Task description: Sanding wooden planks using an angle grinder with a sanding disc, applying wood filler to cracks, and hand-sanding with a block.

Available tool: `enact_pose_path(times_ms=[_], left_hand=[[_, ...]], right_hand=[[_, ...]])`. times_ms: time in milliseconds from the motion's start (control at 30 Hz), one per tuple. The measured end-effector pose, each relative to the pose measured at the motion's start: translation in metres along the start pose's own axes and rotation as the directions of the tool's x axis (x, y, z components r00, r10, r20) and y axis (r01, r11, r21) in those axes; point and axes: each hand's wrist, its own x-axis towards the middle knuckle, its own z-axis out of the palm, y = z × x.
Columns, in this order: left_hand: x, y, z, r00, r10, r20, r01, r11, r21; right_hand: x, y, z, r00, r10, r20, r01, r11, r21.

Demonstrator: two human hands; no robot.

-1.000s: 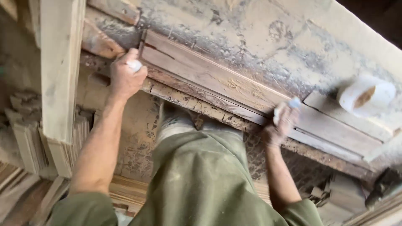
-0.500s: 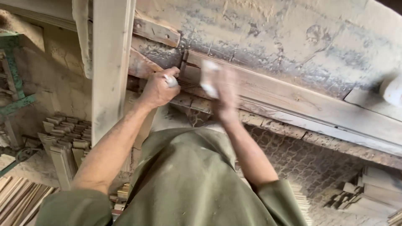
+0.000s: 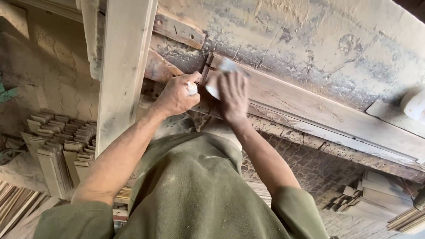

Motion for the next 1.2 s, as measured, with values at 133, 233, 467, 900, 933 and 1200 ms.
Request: enact_pose_path(times_ms=[133,233,467,900,933,1200], left_hand=[[-0.005,0.000,-0.004,0.998,-0.023,0.063,0.024,1.000,-0.015],[0.001,-0.009,0.002,0.997,-0.002,0.077,0.006,0.999,-0.052],[-0.001,-0.009,0.004,0.999,-0.028,0.032,0.028,1.000,0.002],[0.007,-0.009,-0.007,0.992,-0.029,0.124,0.051,0.982,-0.183],[0.005,0.002,-0.013,0.995,-0.011,0.101,0.029,0.984,-0.177],[0.002,-0.004,-0.011,0.996,-0.015,0.088,0.026,0.991,-0.131]], right_hand=[[-0.007,0.002,0.015,0.826,-0.280,-0.489,0.426,0.879,0.215],[-0.039,0.034,0.013,0.810,-0.322,-0.491,0.474,0.852,0.223],[0.019,-0.015,-0.013,0.741,-0.327,-0.586,0.558,0.785,0.268],[0.021,-0.006,0.001,0.713,-0.257,-0.653,0.608,0.690,0.393],[0.017,-0.006,0.003,0.736,-0.245,-0.631,0.604,0.660,0.447],[-0.106,0.136,0.008,0.919,-0.024,-0.393,0.272,0.760,0.590]])
